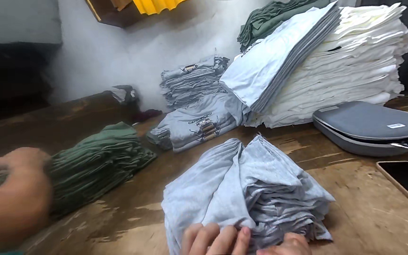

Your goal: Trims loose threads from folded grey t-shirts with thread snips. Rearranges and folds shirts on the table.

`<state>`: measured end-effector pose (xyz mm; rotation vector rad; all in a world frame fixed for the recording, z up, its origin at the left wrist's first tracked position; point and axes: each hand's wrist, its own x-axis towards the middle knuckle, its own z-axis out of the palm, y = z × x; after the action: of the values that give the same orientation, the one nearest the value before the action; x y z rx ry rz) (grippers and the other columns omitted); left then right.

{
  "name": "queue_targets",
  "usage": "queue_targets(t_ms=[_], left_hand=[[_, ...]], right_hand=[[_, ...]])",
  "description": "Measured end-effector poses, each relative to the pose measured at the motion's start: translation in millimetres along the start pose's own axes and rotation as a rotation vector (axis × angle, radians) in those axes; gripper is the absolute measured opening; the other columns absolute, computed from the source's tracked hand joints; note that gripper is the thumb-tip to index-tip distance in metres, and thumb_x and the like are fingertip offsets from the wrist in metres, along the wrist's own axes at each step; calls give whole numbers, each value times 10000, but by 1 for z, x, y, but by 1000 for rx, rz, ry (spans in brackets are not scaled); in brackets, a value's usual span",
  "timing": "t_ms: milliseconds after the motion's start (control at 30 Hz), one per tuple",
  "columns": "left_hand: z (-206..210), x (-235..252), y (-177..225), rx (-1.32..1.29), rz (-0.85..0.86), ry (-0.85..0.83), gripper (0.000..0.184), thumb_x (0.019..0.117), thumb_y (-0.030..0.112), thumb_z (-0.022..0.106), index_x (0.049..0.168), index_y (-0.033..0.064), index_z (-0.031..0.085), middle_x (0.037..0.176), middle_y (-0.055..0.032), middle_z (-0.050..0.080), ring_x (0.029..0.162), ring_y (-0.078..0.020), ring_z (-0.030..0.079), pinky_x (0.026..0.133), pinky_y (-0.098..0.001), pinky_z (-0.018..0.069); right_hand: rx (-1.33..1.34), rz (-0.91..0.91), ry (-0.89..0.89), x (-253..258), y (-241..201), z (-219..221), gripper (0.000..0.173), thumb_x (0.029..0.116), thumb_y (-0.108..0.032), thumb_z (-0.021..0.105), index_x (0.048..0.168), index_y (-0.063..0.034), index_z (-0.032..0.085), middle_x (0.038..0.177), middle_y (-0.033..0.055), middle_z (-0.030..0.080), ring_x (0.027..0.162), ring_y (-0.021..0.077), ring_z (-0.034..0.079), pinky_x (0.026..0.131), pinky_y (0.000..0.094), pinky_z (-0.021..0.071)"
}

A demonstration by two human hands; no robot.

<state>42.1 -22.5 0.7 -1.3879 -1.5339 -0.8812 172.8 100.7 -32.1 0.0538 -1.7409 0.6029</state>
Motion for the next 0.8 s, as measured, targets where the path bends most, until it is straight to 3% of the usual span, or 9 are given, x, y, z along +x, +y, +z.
queue_targets(t_ms=[133, 233, 300, 367, 467, 533, 600, 700, 800], left_hand=[[-6, 2, -6, -31, -127, 28, 129, 959, 280, 720, 1083, 245, 730, 965, 54, 689, 921, -132, 571, 889, -325, 392], [-15, 8, -12, -147, -335, -118, 381, 899, 404, 783, 1178, 157, 706, 935, -46, 640, 884, -160, 599, 829, -347, 483], [-18, 8, -18, -192, -381, -221, 392, 829, 231, 814, 1171, 61, 730, 866, -97, 653, 794, -201, 616, 747, -382, 517], [-23, 5, -23, -202, -346, -231, 198, 804, 81, 724, 998, 79, 760, 756, -63, 654, 721, -163, 620, 711, -314, 520], [-41, 6, -28, -261, -308, -306, 65, 871, 61, 701, 871, 67, 766, 696, -88, 622, 705, -197, 599, 700, -320, 490], [-51, 8, -28, -293, -356, -459, 125, 823, 46, 726, 938, 49, 774, 770, -123, 661, 749, -253, 645, 709, -413, 524], [-55, 13, -24, -352, -416, -496, 287, 856, 149, 786, 1104, 12, 743, 936, -180, 671, 857, -264, 658, 778, -418, 553], [-49, 21, -9, -295, -422, -373, 399, 940, 265, 753, 1236, 3, 695, 1060, -209, 654, 916, -211, 655, 794, -320, 568], [-34, 21, 4, -106, -322, -272, 208, 960, 219, 717, 1124, 104, 774, 990, -128, 722, 854, -245, 655, 764, -403, 517]], right_hand=[[-184, 85, -52, 10, 0, -7, 265, 946, -406, 692, 866, -159, 746, 828, 34, 678, 866, 170, 597, 916, 344, 429], [-308, 189, -144, 33, -6, -4, 469, 858, -551, 766, 1075, -138, 727, 1062, 102, 697, 1001, 256, 623, 911, 447, 475], [-333, 161, -212, 42, -2, 5, 481, 863, -478, 784, 1197, -135, 738, 1117, 83, 737, 1058, 279, 655, 941, 520, 472], [-223, 95, -182, 39, 9, 7, 208, 911, -363, 774, 1030, -194, 803, 938, -18, 769, 979, 164, 673, 996, 437, 425], [-55, 35, -126, 33, 17, -7, 115, 924, -284, 780, 882, -178, 776, 800, -40, 717, 876, 101, 631, 1009, 344, 381], [8, 127, -113, 27, 16, -13, 154, 936, -284, 769, 870, -147, 743, 808, -28, 713, 886, 89, 638, 974, 306, 432], [27, 289, -104, 25, 12, -13, 201, 958, -295, 733, 873, -113, 730, 812, -13, 707, 880, 84, 638, 894, 278, 485], [-71, 495, -198, 30, -2, -6, 328, 961, -359, 686, 1033, -48, 757, 954, 85, 721, 936, 234, 639, 868, 458, 483], [-197, 625, -264, 35, -18, 6, 435, 855, -432, 782, 1115, -84, 786, 1093, 143, 672, 1045, 361, 586, 890, 578, 431]])
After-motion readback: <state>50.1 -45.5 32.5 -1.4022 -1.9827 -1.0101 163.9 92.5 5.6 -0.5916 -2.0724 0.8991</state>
